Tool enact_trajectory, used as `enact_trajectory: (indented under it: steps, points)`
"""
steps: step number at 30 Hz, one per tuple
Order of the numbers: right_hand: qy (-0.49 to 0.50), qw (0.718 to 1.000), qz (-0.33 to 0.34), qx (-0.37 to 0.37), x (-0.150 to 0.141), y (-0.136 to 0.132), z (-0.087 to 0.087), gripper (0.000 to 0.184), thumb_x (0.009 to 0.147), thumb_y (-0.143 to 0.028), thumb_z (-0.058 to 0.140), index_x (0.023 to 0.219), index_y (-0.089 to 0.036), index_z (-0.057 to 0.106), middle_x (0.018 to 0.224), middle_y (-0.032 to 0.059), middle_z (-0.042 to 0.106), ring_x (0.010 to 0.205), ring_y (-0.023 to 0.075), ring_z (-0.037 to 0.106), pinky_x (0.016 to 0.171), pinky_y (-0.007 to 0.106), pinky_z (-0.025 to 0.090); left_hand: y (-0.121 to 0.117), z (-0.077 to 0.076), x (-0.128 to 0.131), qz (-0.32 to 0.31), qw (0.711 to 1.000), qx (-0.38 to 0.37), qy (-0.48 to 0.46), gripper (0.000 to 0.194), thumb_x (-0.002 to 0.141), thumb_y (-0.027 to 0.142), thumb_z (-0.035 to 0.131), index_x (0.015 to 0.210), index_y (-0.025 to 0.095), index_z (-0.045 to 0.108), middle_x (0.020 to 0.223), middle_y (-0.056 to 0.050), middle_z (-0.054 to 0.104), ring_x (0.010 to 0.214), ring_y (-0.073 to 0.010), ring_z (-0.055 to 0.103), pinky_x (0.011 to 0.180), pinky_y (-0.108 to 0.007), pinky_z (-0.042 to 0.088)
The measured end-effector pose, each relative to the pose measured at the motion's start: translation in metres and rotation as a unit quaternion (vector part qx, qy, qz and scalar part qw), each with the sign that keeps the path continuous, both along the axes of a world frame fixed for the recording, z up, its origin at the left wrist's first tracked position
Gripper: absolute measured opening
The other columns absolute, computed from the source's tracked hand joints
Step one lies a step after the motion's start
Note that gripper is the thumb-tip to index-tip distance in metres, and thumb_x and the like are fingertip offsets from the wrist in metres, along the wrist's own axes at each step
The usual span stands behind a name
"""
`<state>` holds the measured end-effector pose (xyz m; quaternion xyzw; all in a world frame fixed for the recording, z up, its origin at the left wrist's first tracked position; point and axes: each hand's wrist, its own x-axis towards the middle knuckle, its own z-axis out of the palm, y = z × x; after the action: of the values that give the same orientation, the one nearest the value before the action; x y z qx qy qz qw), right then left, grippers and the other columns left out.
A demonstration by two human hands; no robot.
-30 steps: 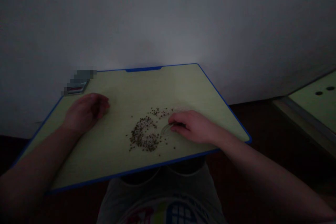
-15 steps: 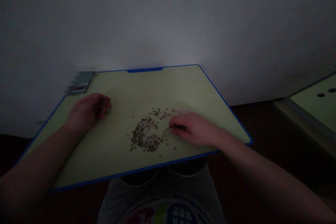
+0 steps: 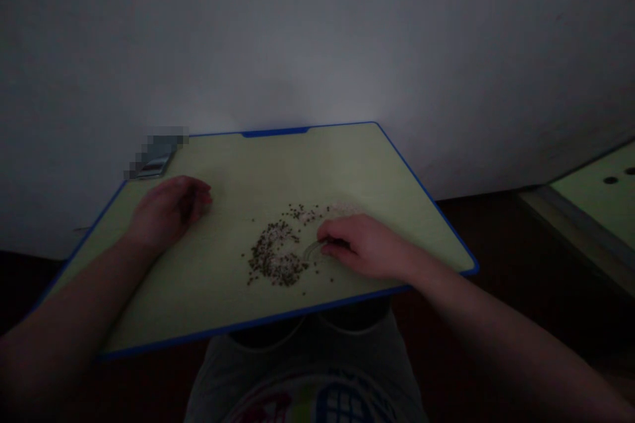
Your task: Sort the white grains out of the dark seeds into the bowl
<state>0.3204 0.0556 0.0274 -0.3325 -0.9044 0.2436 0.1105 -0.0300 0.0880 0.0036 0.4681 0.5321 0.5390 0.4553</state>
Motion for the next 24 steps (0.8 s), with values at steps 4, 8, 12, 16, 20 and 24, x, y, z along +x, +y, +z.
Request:
enact_trajectory:
  steps: [4, 8, 12, 16, 20, 24]
  points:
    - [0.009, 1.000, -0.016, 0.005, -0.002, 0.000, 0.000, 0.015, 0.092, -0.026, 0.051, 0.097, -0.019, 0.063, 0.085, 0.0045, 0.067, 0.077, 0.0173, 0.059, 0.069, 0.029, 0.041, 0.000, -0.001, -0.001, 0.002, 1.000, 0.006, 0.001, 0.025, 0.079, 0.040, 0.058, 0.072, 0.018, 0.068, 0.058, -0.002, 0.062, 0.037, -0.0088, 0.044, 0.034, -0.022, 0.031]
    - [-0.006, 1.000, -0.007, 0.009, -0.007, 0.002, 0.002, 0.015, 0.092, -0.026, 0.050, 0.095, -0.019, 0.063, 0.083, 0.0039, 0.067, 0.076, 0.0173, 0.059, 0.068, 0.028, 0.040, -0.001, 0.000, 0.000, 0.003, 1.000, 0.006, -0.003, 0.025, 0.077, 0.041, 0.060, 0.070, 0.019, 0.069, 0.058, -0.002, 0.062, 0.037, -0.0086, 0.043, 0.034, -0.022, 0.030]
    - [-0.012, 1.000, 0.006, 0.007, -0.003, 0.000, 0.004, 0.015, 0.092, -0.026, 0.051, 0.096, -0.018, 0.063, 0.084, 0.0050, 0.068, 0.077, 0.0184, 0.060, 0.069, 0.029, 0.042, -0.001, 0.001, 0.001, 0.000, 1.000, -0.001, -0.009, 0.024, 0.078, 0.040, 0.060, 0.071, 0.019, 0.068, 0.059, -0.002, 0.062, 0.038, -0.0088, 0.044, 0.035, -0.023, 0.030]
    - [-0.002, 1.000, -0.014, -0.006, 0.007, -0.005, 0.002, 0.016, 0.092, -0.026, 0.051, 0.097, -0.018, 0.063, 0.088, 0.0058, 0.069, 0.080, 0.0185, 0.062, 0.071, 0.030, 0.043, 0.000, -0.001, 0.000, 0.000, 1.000, 0.000, -0.013, 0.023, 0.081, 0.036, 0.057, 0.073, 0.017, 0.068, 0.060, -0.003, 0.062, 0.039, -0.0085, 0.045, 0.036, -0.022, 0.031]
    - [0.005, 0.998, -0.059, -0.006, 0.008, -0.010, -0.001, 0.014, 0.091, -0.024, 0.051, 0.096, -0.017, 0.063, 0.085, 0.0052, 0.068, 0.076, 0.0175, 0.061, 0.068, 0.029, 0.043, -0.001, 0.000, 0.000, -0.006, 1.000, -0.002, -0.020, 0.022, 0.082, 0.034, 0.057, 0.073, 0.016, 0.067, 0.058, -0.002, 0.062, 0.038, -0.0083, 0.045, 0.035, -0.022, 0.031]
    - [0.015, 0.998, -0.063, -0.003, 0.001, -0.011, -0.002, 0.014, 0.091, -0.023, 0.051, 0.096, -0.017, 0.063, 0.083, 0.0045, 0.068, 0.075, 0.0168, 0.060, 0.067, 0.028, 0.043, -0.003, 0.003, 0.001, -0.007, 1.000, -0.005, -0.022, 0.021, 0.083, 0.029, 0.056, 0.075, 0.013, 0.066, 0.058, -0.002, 0.063, 0.038, -0.0080, 0.046, 0.036, -0.022, 0.033]
